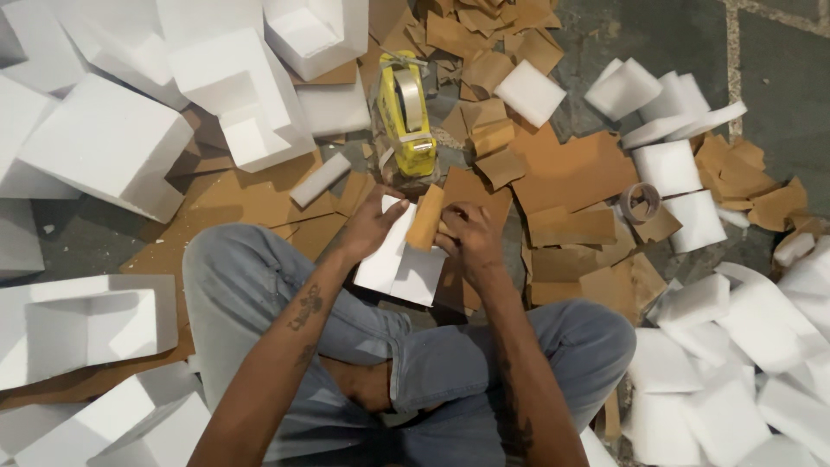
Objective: The person sits on the floor and assembles small white boxes by folding and taping cardboard pieces. They use a handheld tape dispenser to secure the edges, then place the finished boxes into a larger white container.
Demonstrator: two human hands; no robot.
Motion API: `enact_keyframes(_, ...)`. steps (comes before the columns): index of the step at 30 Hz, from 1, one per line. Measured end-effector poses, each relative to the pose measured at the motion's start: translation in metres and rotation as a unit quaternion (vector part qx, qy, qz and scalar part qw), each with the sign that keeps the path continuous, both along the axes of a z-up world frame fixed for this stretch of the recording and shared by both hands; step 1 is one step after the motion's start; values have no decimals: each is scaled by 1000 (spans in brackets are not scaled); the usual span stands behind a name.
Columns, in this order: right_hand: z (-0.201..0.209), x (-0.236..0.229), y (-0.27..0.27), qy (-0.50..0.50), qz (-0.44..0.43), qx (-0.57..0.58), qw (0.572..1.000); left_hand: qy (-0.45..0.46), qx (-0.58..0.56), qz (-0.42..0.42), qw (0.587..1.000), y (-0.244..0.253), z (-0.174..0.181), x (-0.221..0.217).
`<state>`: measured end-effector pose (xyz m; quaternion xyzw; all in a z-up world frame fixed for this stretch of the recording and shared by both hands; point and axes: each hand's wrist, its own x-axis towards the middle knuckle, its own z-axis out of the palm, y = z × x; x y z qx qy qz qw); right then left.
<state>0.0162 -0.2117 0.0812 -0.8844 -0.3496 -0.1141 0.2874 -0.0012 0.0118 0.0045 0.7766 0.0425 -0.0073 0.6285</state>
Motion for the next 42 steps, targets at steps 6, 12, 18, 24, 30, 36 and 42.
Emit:
enact_keyframes(6, -1, -6, 19, 24, -101, 48, 993, 2, -9, -6, 1000, 0, 0, -3)
enact_keyframes(12, 9, -19, 39, 3, -173, -42, 984, -1, 11, 25, 1000, -6, -2, -4)
enact_keyframes(18, -5, -20, 46, -21, -173, -91, 980, -40, -29, -19, 999, 3, 12, -16)
enact_keyframes(24, -30, -15, 49, 45, -221, -115, 967, -33, 64, -12, 997, -4, 44, -13)
enact_keyframes(30, -34, -10, 49, 79, -226, -103, 965, 25, 97, 27, 995, -9, 46, -11)
enact_keyframes(36, -21, -15, 40, 105, -166, -20, 980, -3, 58, 58, 997, -5, 7, -7)
enact_keyframes(42, -19, -11, 39, 96, -150, -27, 984, 39, 111, 65, 991, -4, -6, -6)
